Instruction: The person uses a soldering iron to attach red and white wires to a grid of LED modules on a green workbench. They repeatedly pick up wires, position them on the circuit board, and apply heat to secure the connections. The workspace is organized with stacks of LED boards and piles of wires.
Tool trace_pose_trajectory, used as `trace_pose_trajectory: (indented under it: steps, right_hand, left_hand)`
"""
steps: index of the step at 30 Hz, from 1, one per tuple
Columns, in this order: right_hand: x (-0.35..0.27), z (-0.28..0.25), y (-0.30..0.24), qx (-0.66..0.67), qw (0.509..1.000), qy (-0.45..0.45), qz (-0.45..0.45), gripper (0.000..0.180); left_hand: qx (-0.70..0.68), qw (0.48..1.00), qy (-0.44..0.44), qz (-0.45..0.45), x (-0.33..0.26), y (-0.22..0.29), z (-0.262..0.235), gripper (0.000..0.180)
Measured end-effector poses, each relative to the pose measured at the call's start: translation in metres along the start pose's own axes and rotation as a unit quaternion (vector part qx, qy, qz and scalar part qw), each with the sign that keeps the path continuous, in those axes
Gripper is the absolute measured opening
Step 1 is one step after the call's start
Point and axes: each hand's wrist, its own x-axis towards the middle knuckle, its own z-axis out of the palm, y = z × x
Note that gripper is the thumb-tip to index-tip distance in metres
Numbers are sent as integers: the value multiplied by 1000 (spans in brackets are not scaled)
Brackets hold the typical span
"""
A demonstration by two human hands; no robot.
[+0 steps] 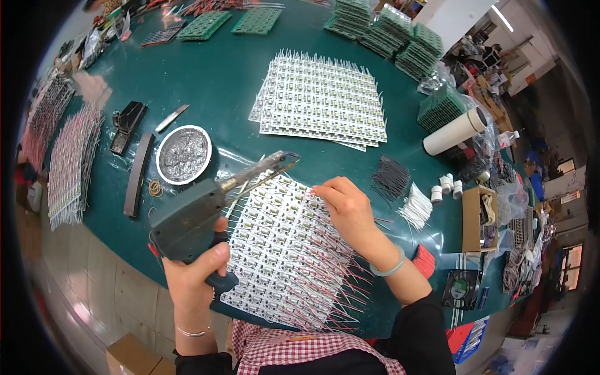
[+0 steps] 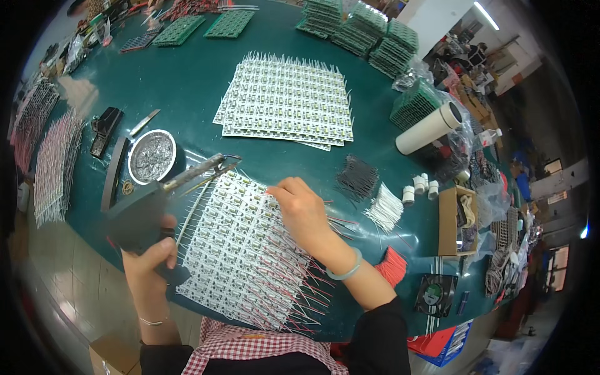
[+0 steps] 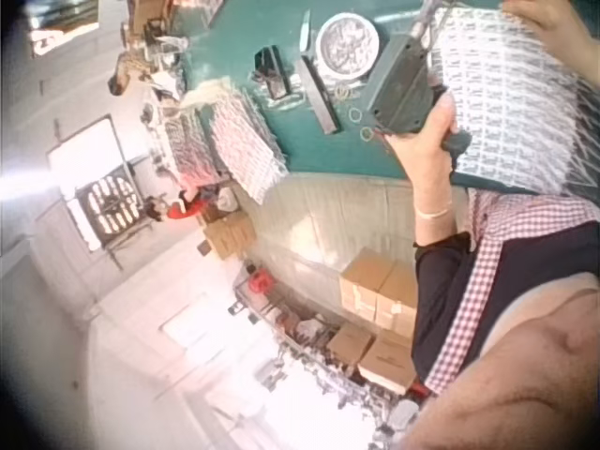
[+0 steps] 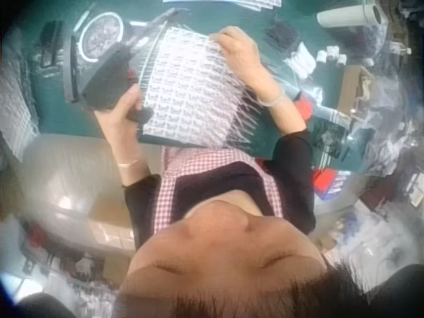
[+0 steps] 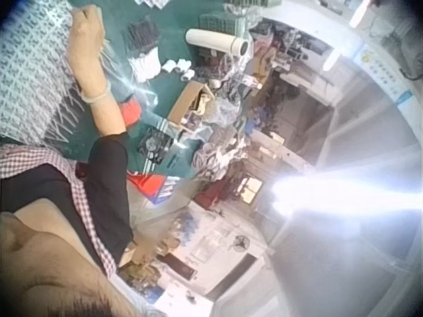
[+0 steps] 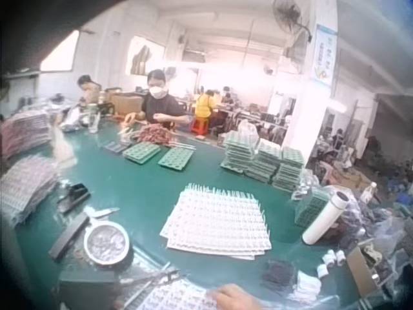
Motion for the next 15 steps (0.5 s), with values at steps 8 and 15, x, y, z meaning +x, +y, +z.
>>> trace_pose_trajectory:
  steps: [8, 15]
  right_hand:
    - [-1, 32, 20, -17, 999, 48, 21, 25]
    - [-8, 33, 22, -25, 999, 37, -2, 27]
  left_hand:
    - [185, 979, 67, -55, 9, -46, 13, 39]
    - [260, 964, 18, -61, 11, -59, 25, 21]
